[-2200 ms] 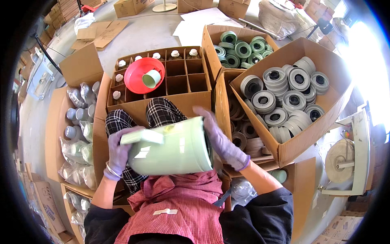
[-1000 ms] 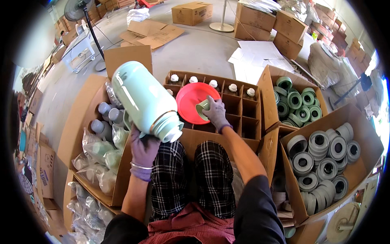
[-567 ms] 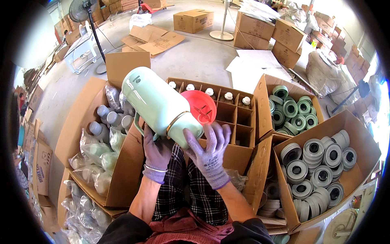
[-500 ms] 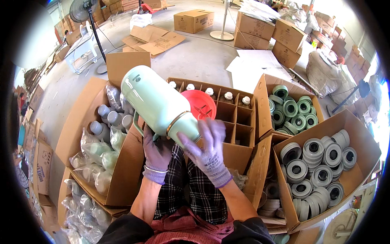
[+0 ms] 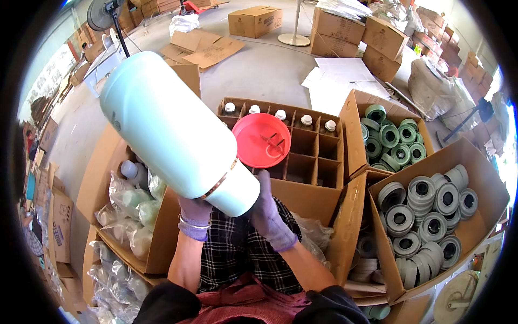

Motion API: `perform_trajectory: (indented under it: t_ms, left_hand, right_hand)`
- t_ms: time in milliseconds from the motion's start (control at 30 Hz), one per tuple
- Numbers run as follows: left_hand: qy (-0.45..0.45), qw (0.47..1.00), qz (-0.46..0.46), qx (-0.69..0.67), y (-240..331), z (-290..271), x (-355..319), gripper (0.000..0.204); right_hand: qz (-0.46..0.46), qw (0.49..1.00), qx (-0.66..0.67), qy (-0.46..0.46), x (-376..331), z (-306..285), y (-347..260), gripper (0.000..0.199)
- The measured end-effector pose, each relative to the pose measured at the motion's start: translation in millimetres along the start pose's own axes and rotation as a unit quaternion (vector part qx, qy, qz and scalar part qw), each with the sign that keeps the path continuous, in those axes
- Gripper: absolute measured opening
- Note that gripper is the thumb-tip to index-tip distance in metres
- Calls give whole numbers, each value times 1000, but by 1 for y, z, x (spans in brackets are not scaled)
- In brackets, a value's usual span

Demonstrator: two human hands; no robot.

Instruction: The person assembles thermos flasks by inserting inner liners into outer bodies, placing lids, and adding small components. They handle multiple thermos units, including white and green models, and place the assembled items into plastic bags.

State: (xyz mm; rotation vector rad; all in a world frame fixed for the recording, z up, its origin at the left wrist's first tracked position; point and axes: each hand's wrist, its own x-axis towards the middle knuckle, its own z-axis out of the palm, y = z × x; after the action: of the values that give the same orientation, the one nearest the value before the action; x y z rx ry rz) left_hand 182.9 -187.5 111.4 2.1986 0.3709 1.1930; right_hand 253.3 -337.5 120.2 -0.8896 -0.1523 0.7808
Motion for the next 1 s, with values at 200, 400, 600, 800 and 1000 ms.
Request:
perform_trajectory:
  t_ms: [200, 400, 600, 800, 1000]
  left_hand:
    - [82, 997, 8, -4, -11, -5, -7, 40]
    - [-7, 947, 142, 287, -85, -68, -7, 34]
    - [-7, 938, -320, -134, -96, -135, -26, 29]
    - [-102, 871, -449, -171, -79, -145, -81, 26]
    - [-206, 882, -381, -188, -80, -113, -42, 29]
  right_hand:
    - [-205, 965, -125, -101, -24, 20, 19, 101]
    - [253, 924, -102, -269, 33, 12, -22, 58]
    - [-50, 628, -763, 149, 228, -130, -24, 43]
    - [-27, 509, -859, 53, 273, -172, 25, 43]
    - [-33, 790, -602, 110, 201, -133, -60, 29]
